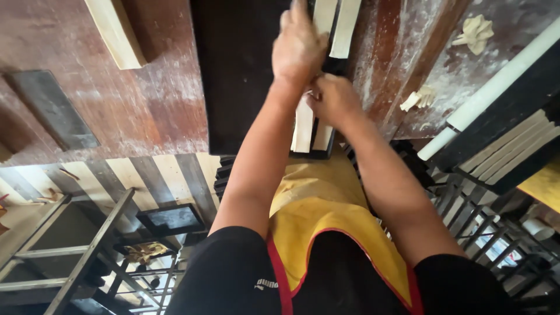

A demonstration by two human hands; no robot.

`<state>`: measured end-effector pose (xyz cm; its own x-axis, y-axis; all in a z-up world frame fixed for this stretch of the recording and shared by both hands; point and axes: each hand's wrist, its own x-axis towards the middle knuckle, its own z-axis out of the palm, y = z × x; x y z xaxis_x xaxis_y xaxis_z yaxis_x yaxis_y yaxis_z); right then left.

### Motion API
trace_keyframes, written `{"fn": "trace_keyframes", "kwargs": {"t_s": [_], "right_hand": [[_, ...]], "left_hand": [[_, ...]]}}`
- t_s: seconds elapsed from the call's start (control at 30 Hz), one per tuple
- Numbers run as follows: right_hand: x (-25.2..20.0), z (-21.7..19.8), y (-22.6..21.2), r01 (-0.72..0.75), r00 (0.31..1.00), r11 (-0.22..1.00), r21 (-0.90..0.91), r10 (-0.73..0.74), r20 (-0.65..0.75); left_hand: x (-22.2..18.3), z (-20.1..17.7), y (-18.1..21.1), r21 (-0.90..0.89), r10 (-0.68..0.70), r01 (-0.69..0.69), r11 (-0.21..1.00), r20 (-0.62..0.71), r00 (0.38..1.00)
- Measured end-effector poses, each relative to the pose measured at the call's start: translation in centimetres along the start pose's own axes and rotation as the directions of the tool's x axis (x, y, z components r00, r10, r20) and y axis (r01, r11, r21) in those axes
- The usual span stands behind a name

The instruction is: The person picks up strips of dough from a floured wooden worktable and arranges them in rows inside black baking trays, pressing and aligning each piece. They fill one tray, set it on a stack, grab an empty tray, and continue placing dough strips.

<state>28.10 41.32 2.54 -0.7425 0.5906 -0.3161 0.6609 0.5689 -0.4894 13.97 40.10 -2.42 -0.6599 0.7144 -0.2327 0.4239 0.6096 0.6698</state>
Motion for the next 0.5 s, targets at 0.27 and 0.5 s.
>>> {"fn": "trace_keyframes", "kwargs": {"t_s": [0.27,0.5], "right_hand": [[6.9,-2.3,0.1,0.006,0.991,0.965,0.262,0.030,-0.129],[4.7,-2.1,0.4,-0.088,0.996,0.970,-0.228,0.084,-0.028]], "left_hand": [[-0.7,-4.6,-3.9,-0.054,-0.187,0.183,0.982,-0.088,0.978],[0.0,-1.3,-2.0,0.164,0.085,-0.061,0.985,-0.141,0.986]]}}
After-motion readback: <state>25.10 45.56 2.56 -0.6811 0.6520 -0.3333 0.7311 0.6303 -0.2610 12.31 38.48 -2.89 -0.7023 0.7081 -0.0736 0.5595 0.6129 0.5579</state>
